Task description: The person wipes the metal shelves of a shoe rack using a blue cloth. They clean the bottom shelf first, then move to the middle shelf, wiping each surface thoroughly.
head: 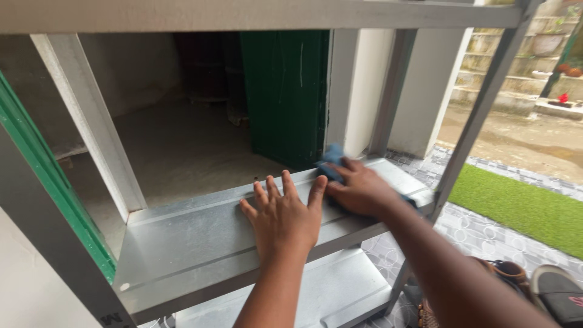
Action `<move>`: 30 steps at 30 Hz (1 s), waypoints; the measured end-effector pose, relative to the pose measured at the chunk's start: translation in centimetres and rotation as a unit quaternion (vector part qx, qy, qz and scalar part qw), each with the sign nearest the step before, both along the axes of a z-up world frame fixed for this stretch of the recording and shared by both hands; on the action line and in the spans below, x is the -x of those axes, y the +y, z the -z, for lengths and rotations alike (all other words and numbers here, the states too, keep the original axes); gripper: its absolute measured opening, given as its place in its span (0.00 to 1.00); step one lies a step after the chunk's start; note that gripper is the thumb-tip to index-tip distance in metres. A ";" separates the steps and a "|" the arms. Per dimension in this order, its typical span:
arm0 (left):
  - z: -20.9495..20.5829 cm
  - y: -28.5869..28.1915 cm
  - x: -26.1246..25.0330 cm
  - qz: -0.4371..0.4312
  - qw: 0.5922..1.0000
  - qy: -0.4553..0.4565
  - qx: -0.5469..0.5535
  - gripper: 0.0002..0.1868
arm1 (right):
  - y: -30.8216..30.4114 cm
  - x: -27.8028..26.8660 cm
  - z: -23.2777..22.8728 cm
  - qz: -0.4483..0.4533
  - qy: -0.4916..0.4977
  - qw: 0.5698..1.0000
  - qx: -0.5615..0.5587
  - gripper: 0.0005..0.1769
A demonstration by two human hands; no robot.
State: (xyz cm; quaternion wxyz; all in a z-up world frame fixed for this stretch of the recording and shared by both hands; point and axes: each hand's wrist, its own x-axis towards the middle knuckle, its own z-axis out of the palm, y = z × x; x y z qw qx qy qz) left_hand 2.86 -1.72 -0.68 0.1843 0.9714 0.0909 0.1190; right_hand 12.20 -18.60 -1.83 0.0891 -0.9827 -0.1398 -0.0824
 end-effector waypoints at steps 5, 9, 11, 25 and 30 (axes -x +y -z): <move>0.2 0.4 -0.4 -0.010 0.999 -0.029 0.011 0.53 | 5.8 3.4 0.1 -0.154 -0.047 0.986 0.040 0.41; 0.0 0.9 -0.1 -0.007 0.992 -0.059 0.108 0.49 | 6.9 5.6 0.5 -0.158 -0.061 0.986 0.005 0.37; -0.3 1.2 0.1 -0.009 0.988 -0.068 0.135 0.46 | 7.0 6.6 -0.2 -0.147 -0.021 0.989 -0.029 0.34; 0.0 0.9 0.6 -0.047 0.995 -0.077 0.053 0.23 | 2.3 12.2 -4.5 -0.165 0.100 0.981 -0.019 0.39; 1.3 1.3 -0.4 0.018 0.980 -0.186 0.061 0.23 | 0.9 11.8 -4.6 -0.202 0.149 0.963 -0.100 0.44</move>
